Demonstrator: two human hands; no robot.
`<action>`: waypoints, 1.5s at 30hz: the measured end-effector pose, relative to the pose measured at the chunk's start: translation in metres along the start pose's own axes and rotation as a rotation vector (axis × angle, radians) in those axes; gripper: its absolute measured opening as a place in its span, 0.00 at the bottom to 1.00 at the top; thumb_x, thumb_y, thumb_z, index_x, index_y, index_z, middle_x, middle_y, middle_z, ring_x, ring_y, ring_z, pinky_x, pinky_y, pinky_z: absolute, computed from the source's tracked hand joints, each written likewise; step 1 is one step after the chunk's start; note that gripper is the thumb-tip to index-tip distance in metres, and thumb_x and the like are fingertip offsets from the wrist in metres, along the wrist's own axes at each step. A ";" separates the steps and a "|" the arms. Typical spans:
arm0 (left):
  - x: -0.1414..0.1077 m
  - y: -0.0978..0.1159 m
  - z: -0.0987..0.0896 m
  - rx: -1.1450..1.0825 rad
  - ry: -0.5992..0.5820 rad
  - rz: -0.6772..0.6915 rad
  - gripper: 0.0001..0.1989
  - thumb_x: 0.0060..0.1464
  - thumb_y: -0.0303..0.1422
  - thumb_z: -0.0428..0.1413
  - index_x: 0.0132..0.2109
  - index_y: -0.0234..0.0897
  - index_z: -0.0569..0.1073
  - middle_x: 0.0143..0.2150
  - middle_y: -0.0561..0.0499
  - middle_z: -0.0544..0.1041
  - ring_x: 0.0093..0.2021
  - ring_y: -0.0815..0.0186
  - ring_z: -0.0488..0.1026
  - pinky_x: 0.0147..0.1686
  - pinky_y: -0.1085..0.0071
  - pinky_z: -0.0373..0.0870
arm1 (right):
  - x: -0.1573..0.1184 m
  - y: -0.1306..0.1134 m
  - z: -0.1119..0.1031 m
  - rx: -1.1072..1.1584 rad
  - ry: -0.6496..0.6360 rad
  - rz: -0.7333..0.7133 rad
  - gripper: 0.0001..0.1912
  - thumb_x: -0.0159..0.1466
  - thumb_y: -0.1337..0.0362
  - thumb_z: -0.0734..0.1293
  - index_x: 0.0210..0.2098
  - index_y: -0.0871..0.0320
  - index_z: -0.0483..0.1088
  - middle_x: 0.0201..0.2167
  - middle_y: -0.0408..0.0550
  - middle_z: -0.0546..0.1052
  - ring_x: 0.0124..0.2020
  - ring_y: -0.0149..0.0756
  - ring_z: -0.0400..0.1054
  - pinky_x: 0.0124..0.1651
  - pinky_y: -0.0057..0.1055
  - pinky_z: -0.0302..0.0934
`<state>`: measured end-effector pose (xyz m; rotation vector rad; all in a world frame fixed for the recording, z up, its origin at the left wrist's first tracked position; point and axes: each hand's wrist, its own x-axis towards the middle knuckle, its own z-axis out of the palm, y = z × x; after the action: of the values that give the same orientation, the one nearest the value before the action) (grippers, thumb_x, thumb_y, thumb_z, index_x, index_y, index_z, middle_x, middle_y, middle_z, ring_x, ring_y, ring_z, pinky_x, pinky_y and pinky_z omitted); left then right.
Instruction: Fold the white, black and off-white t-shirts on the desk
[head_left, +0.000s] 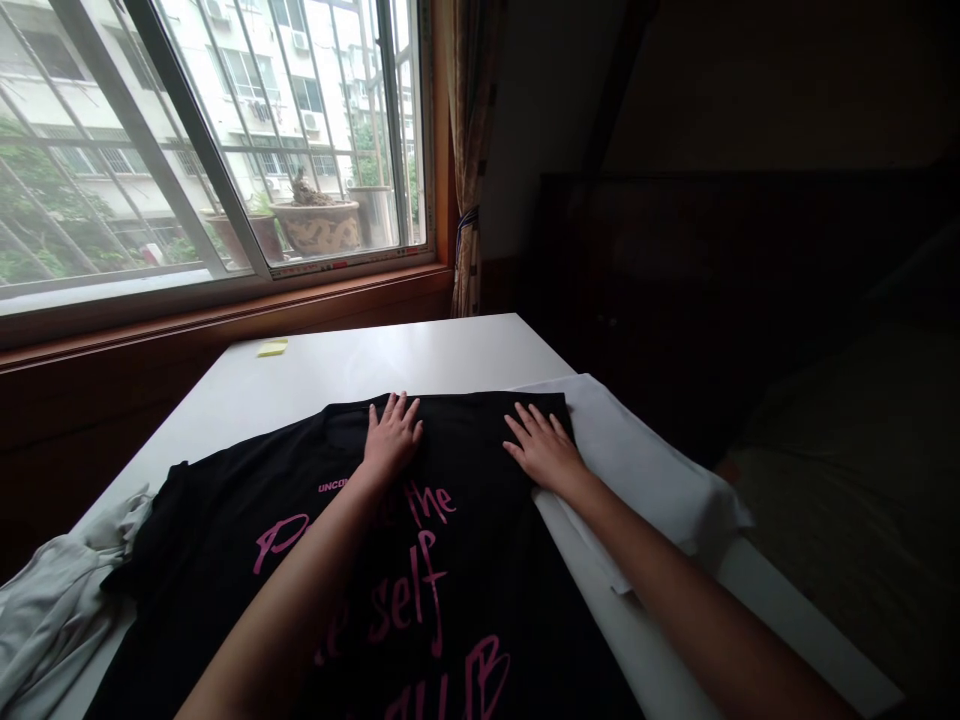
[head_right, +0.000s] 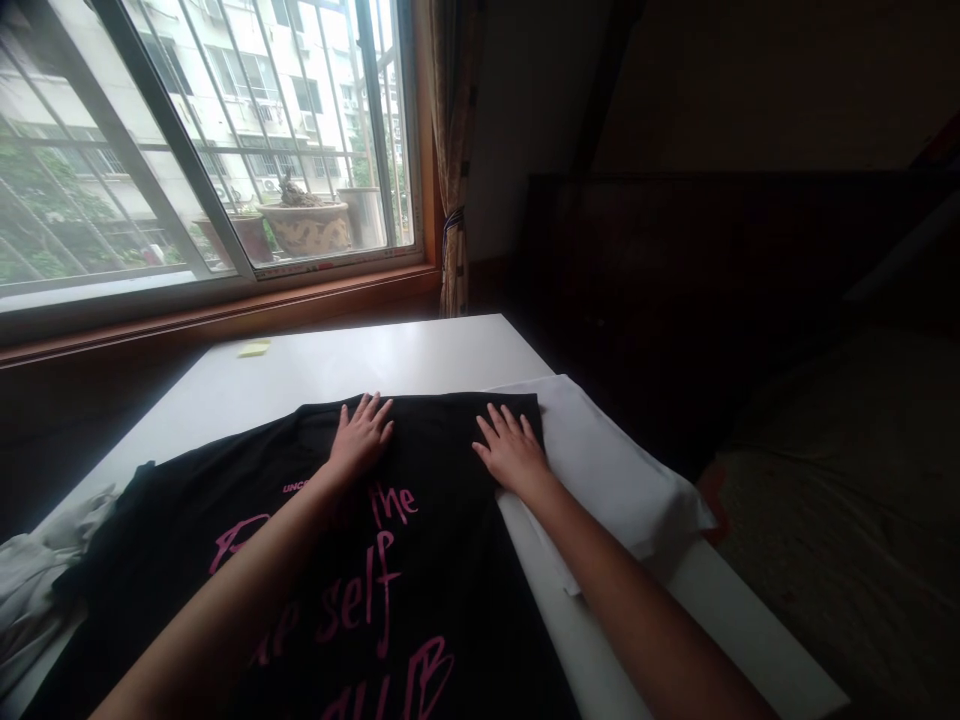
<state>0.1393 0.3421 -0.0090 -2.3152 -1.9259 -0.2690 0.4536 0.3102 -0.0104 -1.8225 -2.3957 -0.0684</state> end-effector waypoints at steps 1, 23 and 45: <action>-0.006 -0.014 -0.003 0.008 0.008 -0.017 0.29 0.72 0.44 0.39 0.75 0.44 0.57 0.78 0.49 0.52 0.78 0.55 0.42 0.74 0.45 0.40 | -0.001 0.002 0.002 -0.003 0.008 0.000 0.32 0.74 0.48 0.56 0.73 0.54 0.58 0.77 0.51 0.48 0.77 0.52 0.39 0.75 0.56 0.34; -0.065 -0.175 -0.010 0.019 -0.220 -0.254 0.34 0.72 0.49 0.32 0.77 0.40 0.48 0.79 0.49 0.43 0.79 0.53 0.38 0.73 0.41 0.42 | 0.101 -0.181 0.021 0.264 -0.160 -0.203 0.38 0.75 0.44 0.50 0.75 0.60 0.51 0.77 0.52 0.47 0.78 0.45 0.37 0.76 0.49 0.31; -0.045 -0.172 -0.011 0.012 -0.221 -0.229 0.34 0.72 0.49 0.31 0.77 0.41 0.49 0.79 0.49 0.42 0.79 0.54 0.37 0.73 0.43 0.43 | 0.113 -0.108 0.036 0.196 -0.094 -0.120 0.38 0.74 0.41 0.49 0.76 0.54 0.50 0.78 0.47 0.46 0.78 0.40 0.38 0.77 0.46 0.33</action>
<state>-0.0386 0.3281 -0.0112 -2.1968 -2.2930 -0.0206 0.3172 0.3935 -0.0266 -1.6296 -2.4724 0.2370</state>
